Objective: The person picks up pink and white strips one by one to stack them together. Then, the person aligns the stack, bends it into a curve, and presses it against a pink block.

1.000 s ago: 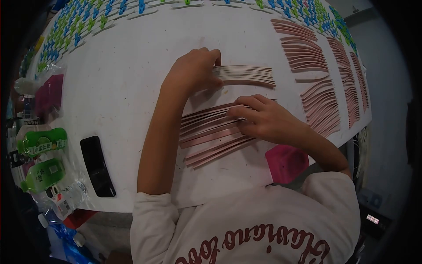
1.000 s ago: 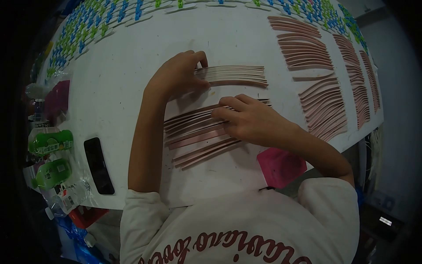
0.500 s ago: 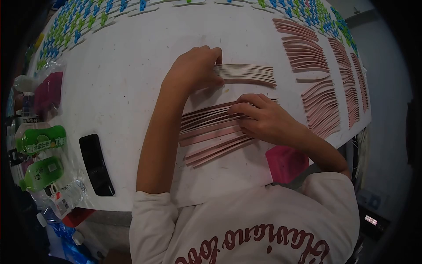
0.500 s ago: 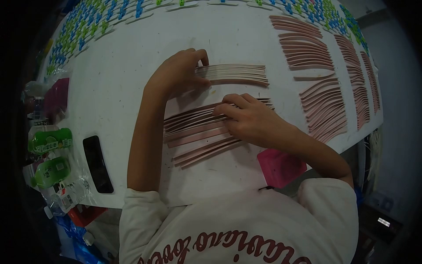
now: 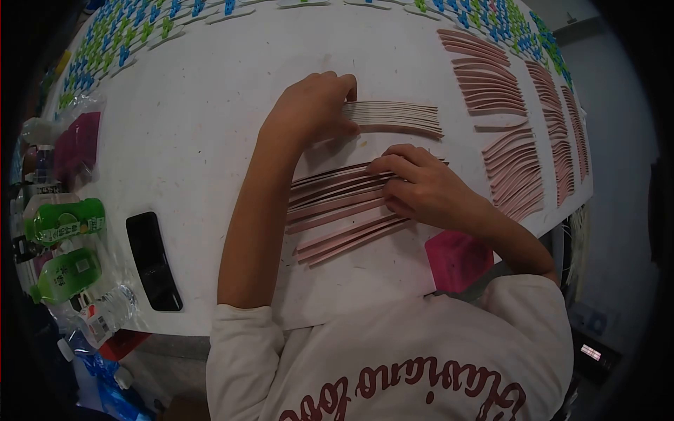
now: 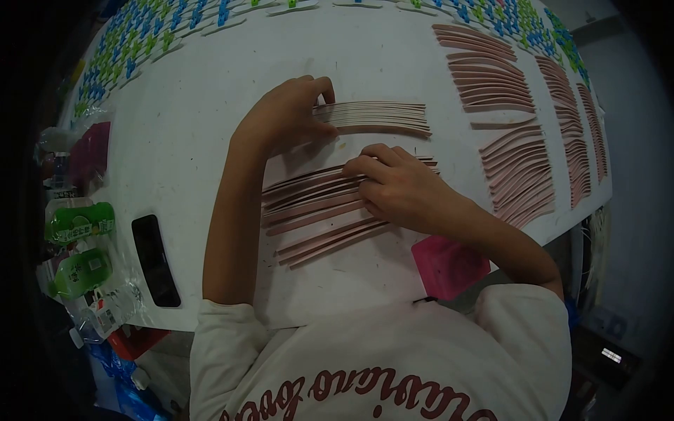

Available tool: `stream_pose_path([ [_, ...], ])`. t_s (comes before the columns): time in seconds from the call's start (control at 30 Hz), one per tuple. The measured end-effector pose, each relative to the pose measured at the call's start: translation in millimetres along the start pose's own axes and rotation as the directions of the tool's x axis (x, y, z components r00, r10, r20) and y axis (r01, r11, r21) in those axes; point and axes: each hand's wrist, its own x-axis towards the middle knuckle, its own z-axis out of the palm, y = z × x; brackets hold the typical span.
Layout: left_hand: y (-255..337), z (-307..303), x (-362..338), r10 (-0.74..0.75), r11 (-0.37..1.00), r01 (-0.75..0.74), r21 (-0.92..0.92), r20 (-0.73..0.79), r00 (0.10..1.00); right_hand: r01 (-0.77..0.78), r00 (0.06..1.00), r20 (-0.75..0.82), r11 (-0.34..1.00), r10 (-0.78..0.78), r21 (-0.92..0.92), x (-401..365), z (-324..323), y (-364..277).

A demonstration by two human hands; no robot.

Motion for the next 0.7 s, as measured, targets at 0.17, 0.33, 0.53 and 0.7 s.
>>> stream_pose_path([
  [0.17,-0.5,-0.3,-0.1,0.008,1.000,-0.008,-0.017,0.003,1.000,-0.017,0.998,-0.054,1.000,0.015,-0.024,1.8,0.6,2.6],
  [0.33,1.6,-0.8,-1.3,-0.004,1.000,0.004,-0.017,0.001,1.000,-0.030,0.995,-0.096,1.000,0.029,-0.007,0.9,3.6,4.2],
  [0.53,0.1,-1.1,-0.8,0.008,1.000,-0.008,-0.023,0.003,1.000,-0.018,0.994,-0.104,1.000,0.017,-0.011,2.9,2.8,5.7],
  [0.7,-1.3,0.0,-0.4,0.010,1.000,-0.010,-0.019,-0.003,1.000,-0.043,0.994,-0.096,0.996,0.050,0.075,3.5,3.9,9.4],
])
